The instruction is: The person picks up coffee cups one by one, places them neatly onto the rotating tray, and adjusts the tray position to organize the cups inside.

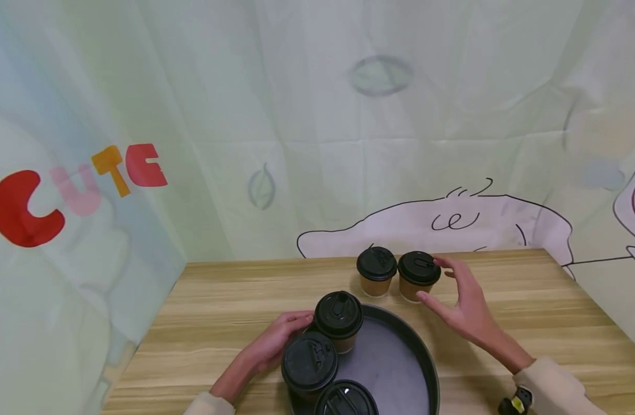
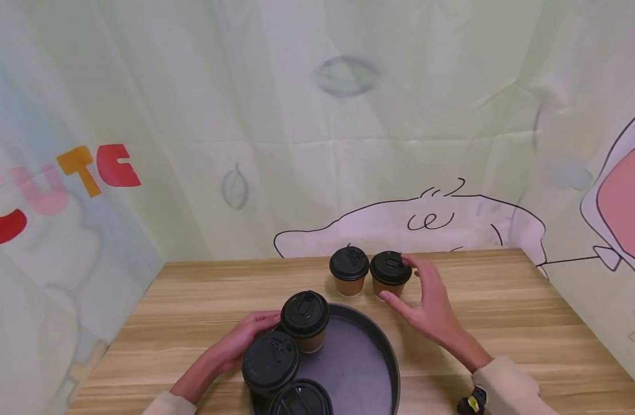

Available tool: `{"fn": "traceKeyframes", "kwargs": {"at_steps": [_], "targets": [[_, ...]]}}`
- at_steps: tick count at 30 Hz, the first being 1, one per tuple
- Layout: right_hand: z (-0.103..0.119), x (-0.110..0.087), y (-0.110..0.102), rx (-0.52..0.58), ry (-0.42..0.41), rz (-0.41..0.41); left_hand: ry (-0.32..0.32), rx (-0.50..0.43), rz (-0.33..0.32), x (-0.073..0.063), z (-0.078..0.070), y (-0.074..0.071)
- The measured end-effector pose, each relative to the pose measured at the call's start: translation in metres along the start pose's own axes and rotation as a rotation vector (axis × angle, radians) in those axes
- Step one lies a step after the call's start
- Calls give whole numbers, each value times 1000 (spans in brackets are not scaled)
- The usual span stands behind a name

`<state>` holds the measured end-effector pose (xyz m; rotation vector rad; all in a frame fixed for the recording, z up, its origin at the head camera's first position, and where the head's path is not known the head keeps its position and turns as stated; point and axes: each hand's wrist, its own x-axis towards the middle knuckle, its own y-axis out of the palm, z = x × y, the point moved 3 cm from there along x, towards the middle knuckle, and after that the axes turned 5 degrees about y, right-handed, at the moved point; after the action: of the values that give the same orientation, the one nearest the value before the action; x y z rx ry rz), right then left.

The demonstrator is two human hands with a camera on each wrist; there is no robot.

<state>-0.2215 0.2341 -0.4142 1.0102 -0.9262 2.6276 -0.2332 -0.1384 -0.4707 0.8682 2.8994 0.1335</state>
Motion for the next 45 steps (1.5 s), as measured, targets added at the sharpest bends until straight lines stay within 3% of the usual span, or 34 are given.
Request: {"fn": "traceKeyframes", "kwargs": {"at_steps": [6,12,22,34,45], "targets": [[-28,18,6,-36,106,91,3,-6,7,0,-1,1],[-49,25,19,47,209,204,-2,-2,2,0,-1,0],[-60,28,36,138,362,230,-2,1,-1,1,1,0],[-64,26,45,148,422,203,-3,5,-7,0,1,-2],[-64,24,44,227,400,232,-9,10,-9,1,2,-1]]}}
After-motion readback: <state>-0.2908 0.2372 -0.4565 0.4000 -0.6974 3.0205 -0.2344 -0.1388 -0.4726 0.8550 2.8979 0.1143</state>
